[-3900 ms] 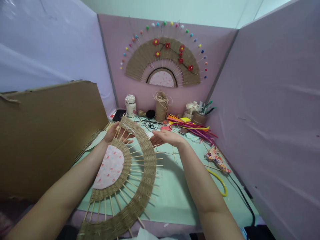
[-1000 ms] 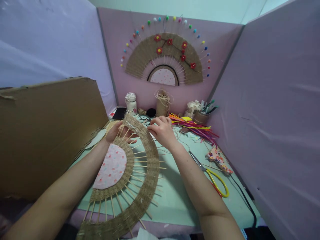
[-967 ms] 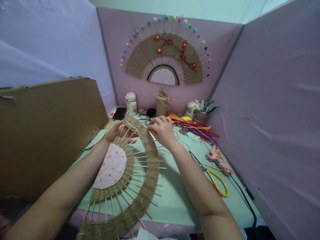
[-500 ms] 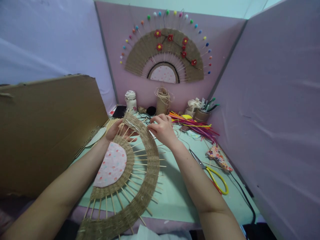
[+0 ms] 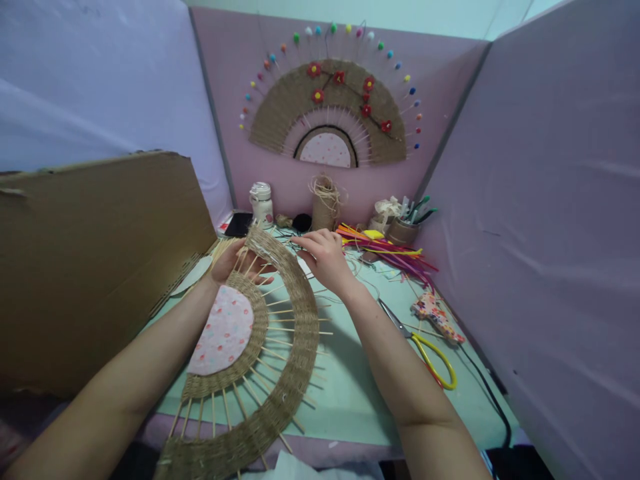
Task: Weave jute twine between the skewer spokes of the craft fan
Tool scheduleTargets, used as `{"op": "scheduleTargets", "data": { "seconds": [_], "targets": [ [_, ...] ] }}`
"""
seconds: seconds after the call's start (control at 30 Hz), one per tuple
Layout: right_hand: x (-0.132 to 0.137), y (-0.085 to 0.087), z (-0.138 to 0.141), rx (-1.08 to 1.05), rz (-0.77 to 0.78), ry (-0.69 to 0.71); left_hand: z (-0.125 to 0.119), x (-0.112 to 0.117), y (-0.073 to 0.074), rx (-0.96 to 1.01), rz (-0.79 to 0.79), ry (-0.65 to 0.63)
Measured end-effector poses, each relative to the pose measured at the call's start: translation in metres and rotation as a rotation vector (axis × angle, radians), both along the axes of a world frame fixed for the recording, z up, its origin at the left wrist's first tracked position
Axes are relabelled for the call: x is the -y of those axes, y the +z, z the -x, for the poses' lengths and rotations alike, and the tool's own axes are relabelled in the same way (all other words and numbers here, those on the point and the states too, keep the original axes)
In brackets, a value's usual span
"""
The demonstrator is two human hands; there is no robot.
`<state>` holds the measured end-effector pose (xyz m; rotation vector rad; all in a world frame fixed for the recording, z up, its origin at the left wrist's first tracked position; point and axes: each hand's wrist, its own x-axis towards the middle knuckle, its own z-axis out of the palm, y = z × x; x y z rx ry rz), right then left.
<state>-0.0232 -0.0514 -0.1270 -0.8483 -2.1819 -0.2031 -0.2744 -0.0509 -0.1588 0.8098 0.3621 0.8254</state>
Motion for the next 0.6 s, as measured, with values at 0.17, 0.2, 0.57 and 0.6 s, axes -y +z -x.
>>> {"op": "scheduleTargets", "data": {
  "seconds": [0.17,0.2,0.57,0.6],
  "targets": [
    [0.0017,0.0006,0.0008,-0.103,0.032,0.020,0.0003,0.0006,0.0002,0.008,0.020,-0.004],
    [0.0020,0.0002,0.0011,-0.095,0.035,0.020,0.0003,0.0006,0.0003,0.009,0.021,-0.006],
    [0.0041,-0.0017,0.0046,-0.006,0.051,0.006,0.0007,-0.0001,0.0010,0.038,0.036,-0.014],
    [0.0043,-0.0015,0.0047,-0.011,0.057,0.008,0.0007,-0.0003,0.0008,0.040,0.038,-0.015]
  ]
}}
